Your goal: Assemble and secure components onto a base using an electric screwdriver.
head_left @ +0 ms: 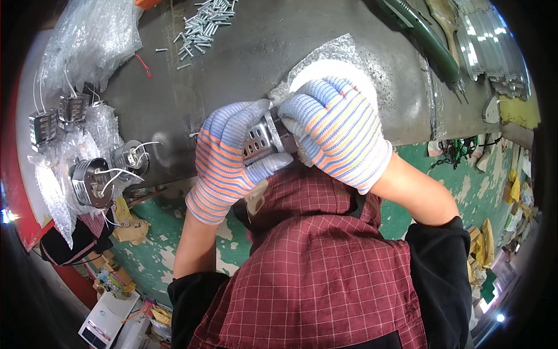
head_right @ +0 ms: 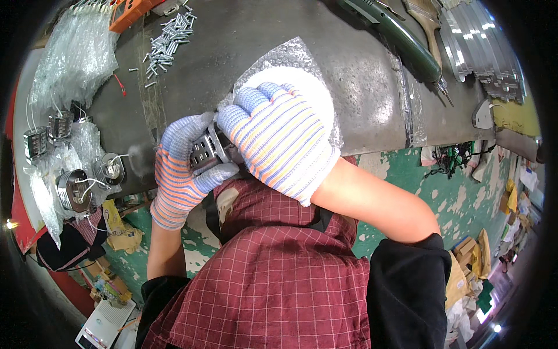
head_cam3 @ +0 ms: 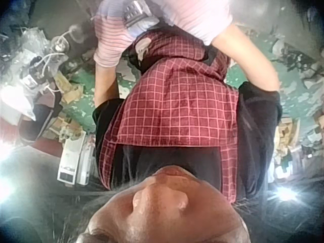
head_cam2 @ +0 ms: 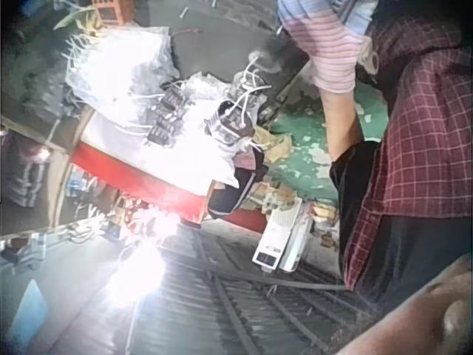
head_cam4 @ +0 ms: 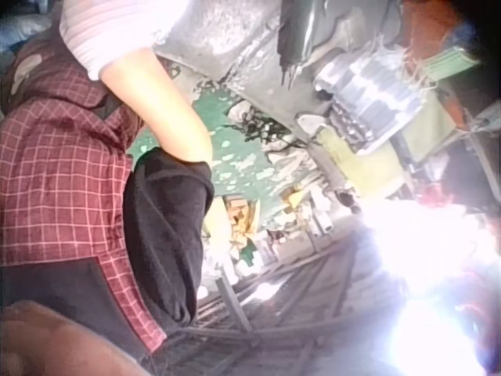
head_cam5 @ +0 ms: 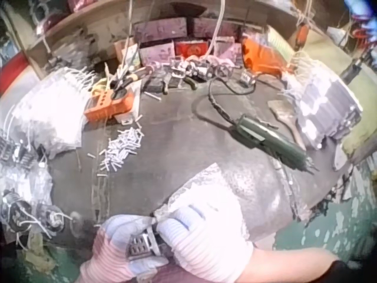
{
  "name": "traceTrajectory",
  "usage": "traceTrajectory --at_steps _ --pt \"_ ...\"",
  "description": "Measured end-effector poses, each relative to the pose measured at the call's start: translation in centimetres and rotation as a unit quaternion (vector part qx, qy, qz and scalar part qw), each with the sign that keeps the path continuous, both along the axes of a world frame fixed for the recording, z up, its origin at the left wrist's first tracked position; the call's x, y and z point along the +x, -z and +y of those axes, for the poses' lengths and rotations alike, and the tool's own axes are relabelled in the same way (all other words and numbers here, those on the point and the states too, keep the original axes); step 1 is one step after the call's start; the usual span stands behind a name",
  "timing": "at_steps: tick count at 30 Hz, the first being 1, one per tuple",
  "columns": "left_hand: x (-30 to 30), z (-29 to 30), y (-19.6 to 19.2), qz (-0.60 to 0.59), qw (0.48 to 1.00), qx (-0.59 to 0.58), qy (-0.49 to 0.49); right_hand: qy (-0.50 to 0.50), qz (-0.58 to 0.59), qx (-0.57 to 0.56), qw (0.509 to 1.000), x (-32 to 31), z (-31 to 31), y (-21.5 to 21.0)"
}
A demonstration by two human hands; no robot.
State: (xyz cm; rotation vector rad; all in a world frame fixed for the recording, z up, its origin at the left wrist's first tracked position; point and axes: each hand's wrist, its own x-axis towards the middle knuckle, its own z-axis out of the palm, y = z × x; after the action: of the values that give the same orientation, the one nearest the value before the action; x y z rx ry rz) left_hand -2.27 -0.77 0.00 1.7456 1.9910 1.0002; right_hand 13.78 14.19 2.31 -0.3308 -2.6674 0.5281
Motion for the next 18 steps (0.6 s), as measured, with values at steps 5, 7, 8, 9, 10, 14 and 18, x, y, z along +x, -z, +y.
traceTrajectory --at_steps 5,7,8,9,10,14,18 --pt "0.0 0.0 0.4 0.002 1.000 0.017 0.002 0.036 -0.011 -0.028 0.999 -0.3 -0.4 -0.3" --pt "-0.1 0.0 0.3 0.000 1.000 0.015 0.005 0.039 -0.028 -0.047 0.998 -0.4 -0.4 -0.7" --pt "-0.2 0.1 0.4 0.009 1.000 0.023 0.005 0.041 -0.043 -0.070 0.996 -0.4 -0.4 -0.8" --pt "-0.2 0.1 0.4 0.018 0.999 0.031 0.004 0.040 -0.042 -0.068 0.996 -0.4 -0.3 -0.8" --pt "-0.2 0.1 0.5 0.019 0.999 0.033 0.004 0.041 -0.025 -0.080 0.996 -0.4 -0.4 -0.5" --pt "-0.1 0.1 0.6 0.032 0.999 0.033 0.002 0.050 0.019 -0.073 0.996 -0.7 -1.2 0.1" --pt "0.1 0.0 0.4 0.005 1.000 0.020 -0.003 0.032 0.069 -0.082 0.994 0.0 -1.3 0.5"
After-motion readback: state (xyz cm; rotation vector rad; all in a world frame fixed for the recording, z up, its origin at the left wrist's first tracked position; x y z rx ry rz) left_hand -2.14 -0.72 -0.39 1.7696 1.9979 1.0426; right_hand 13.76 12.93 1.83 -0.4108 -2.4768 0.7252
